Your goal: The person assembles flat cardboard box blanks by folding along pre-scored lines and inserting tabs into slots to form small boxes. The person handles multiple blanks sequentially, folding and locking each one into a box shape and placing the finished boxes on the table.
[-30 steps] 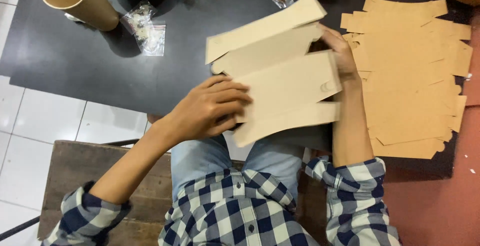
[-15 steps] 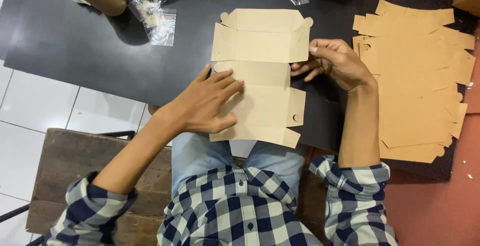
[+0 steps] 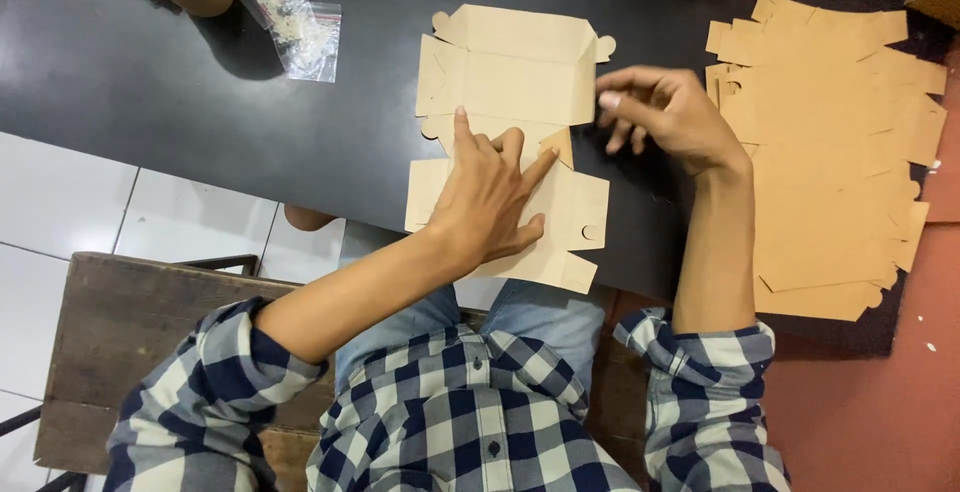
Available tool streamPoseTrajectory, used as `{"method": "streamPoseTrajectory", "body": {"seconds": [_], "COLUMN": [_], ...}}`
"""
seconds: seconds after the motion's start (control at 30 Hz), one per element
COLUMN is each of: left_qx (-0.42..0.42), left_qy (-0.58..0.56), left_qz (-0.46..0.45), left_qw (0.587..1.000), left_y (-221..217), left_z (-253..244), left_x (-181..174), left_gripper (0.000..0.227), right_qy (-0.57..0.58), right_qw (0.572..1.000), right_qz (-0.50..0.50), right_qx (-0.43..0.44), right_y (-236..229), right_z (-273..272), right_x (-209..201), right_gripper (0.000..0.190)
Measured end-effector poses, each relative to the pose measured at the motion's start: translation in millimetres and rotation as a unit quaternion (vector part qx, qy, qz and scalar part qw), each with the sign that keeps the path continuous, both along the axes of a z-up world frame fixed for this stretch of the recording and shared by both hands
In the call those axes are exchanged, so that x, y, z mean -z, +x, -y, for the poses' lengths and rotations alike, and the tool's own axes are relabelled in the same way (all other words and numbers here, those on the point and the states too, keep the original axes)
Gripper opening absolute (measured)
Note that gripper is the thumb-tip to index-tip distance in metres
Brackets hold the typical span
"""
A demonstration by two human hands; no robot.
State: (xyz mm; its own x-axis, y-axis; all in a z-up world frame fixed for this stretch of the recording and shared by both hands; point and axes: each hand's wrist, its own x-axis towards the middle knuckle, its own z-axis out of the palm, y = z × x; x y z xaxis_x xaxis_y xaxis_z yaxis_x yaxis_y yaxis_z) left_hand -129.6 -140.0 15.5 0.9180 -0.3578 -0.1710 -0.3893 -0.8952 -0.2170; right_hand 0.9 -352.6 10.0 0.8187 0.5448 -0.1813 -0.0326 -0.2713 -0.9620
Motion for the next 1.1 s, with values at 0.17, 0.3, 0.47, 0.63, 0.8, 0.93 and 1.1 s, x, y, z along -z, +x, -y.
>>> {"method": "streamPoseTrajectory", "body": {"seconds": [0.17, 0.3, 0.47, 0.63, 0.8, 0.93, 1.1], "left_qx": [-0.006, -0.016, -0.052, -0.088, -0.126, -0.132, -0.156], "left_qy": [0.027, 0.034, 0.041, 0.048, 0.010, -0.003, -0.051], "left_qz": [0.075, 0.085, 0.026, 0.038, 0.090, 0.092, 0.091], "left_qw": [0.997, 0.996, 0.997, 0.994, 0.988, 0.987, 0.982], "left_y": [-4.7, -10.7, -12.7, -19.9, -31.0, -35.1, -43.8], "left_z": [-0.5, 2.9, 18.7, 28.6, 30.6, 30.3, 31.7], "left_x": [19.1, 20.6, 18.7, 22.3, 30.3, 27.8, 28.9], "left_gripper": [0.083, 0.085, 0.083, 0.097, 0.101, 0.102, 0.102], "right_qy": [0.036, 0.096, -0.089, -0.192, -0.191, -0.193, -0.188], "right_qw": [0.963, 0.951, 0.957, 0.947, 0.942, 0.944, 0.952], "right_qz": [0.198, 0.262, 0.270, 0.211, 0.217, 0.208, 0.202], "right_qx": [0.181, 0.133, -0.060, -0.148, -0.171, -0.170, -0.132], "right_y": [-0.6, -8.0, -5.7, -0.5, 0.6, -2.2, -4.5], "right_z": [-8.6, -12.4, -16.0, -11.2, -8.8, -13.3, -21.2], "right_x": [-2.0, -8.7, -6.0, 1.4, 5.9, 0.3, 2.6], "right_gripper": [0.011, 0.007, 0.060, 0.092, 0.091, 0.092, 0.066]}}
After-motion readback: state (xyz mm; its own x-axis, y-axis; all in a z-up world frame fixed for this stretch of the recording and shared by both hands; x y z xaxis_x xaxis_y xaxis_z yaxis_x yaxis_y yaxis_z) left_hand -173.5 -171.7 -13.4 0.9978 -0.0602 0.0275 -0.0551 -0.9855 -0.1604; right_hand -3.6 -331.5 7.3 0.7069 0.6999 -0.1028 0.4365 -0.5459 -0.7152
